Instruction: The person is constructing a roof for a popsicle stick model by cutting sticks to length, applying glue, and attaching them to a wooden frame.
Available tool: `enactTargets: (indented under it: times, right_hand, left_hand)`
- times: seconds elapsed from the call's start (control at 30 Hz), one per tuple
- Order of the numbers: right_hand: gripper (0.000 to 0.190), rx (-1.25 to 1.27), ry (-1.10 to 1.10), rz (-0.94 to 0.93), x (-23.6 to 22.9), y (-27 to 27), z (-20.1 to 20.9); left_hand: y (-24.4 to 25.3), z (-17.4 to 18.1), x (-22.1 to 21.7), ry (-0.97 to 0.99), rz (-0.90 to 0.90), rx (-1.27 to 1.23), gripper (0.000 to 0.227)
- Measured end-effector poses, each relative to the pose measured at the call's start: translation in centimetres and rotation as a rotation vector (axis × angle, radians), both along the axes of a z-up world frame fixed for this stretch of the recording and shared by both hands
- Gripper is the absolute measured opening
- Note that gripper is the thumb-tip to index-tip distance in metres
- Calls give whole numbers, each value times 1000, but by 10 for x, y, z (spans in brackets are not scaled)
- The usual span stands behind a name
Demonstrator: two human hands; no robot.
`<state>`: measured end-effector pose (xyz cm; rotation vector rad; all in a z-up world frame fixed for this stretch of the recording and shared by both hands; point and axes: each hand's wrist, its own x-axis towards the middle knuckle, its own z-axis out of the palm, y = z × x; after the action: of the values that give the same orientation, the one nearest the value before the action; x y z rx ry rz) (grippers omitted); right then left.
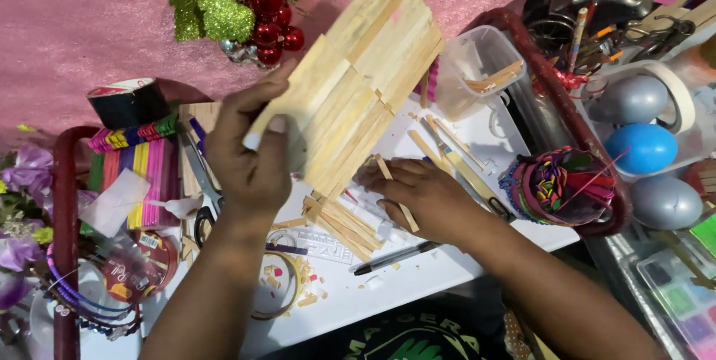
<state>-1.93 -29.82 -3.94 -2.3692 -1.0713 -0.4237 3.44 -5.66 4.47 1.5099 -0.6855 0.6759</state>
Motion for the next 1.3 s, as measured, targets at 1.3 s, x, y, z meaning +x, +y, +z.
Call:
enactTargets:
  times: [1.3]
  right_hand:
    - [19,450,-192,104,-1,-9,6]
  left_hand:
    - [5,-30,0,-9,26,91,25]
